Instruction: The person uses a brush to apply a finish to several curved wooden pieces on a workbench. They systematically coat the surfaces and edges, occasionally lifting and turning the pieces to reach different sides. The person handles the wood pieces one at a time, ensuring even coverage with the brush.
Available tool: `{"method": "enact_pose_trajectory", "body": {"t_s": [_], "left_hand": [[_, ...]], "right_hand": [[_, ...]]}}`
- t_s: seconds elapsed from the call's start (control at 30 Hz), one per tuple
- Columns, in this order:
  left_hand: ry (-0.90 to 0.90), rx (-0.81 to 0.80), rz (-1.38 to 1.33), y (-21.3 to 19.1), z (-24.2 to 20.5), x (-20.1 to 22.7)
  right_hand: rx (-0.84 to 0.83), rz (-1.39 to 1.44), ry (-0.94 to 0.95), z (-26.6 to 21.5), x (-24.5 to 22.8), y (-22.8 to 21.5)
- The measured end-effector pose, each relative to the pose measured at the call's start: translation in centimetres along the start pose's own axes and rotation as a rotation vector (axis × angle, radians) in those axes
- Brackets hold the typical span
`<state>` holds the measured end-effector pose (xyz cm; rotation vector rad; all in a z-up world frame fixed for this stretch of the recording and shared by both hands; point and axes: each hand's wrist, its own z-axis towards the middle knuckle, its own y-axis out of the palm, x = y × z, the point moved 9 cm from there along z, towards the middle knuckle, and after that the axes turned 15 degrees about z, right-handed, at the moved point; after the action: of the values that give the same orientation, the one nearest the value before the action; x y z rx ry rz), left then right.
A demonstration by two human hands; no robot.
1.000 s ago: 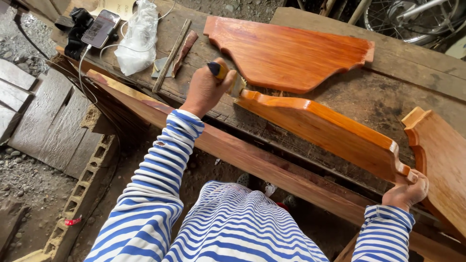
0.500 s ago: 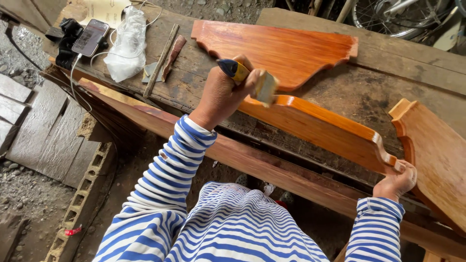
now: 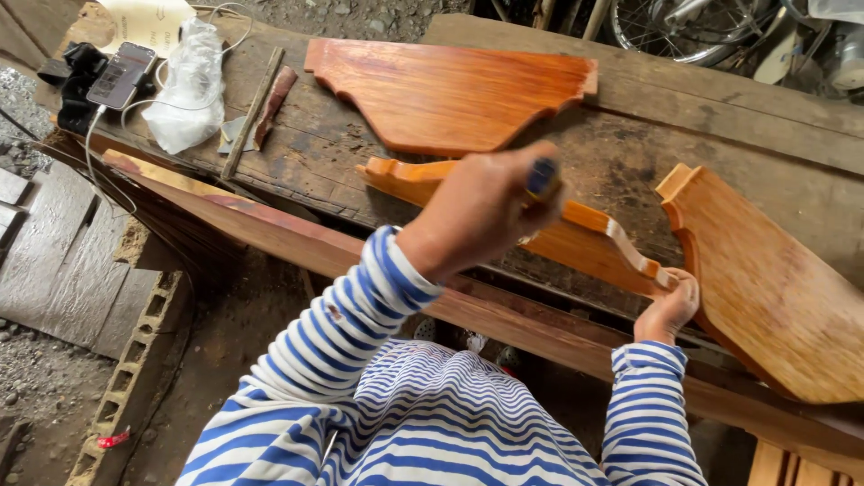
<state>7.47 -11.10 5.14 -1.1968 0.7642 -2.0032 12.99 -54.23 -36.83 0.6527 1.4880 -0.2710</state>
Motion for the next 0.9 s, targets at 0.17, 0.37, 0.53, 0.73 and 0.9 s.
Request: {"method": "enact_pose_trajectory", "body": {"t_s": [0.17, 0.37, 0.53, 0.73, 0.9], "left_hand": [[0.025, -0.059, 0.005, 6.3, 1.1, 4.8], [-0.018, -0.104, -0.12, 11.8, 2.1, 7.8], [-0.047, -0.13, -0.043, 17.1, 2.1, 8.5], [-0.06, -0.157, 0.284, 18.4, 2.1, 8.6], [-0.037, -0.083, 0.36, 12.5, 3.8, 11.7]], "right_hand": [[-0.04, -0.014, 0.037, -1.5, -1.6, 1.6], [-0.119, -0.049, 0.055, -1.0, -0.2, 1.8], [-0.214, -0.042, 0.036, -2.8, -3.7, 4.0], [-0.33, -0.086, 0.01, -3.7, -5.8, 4.8], [-0.429, -0.116, -0.002, -4.0, -7.0, 5.8]]}}
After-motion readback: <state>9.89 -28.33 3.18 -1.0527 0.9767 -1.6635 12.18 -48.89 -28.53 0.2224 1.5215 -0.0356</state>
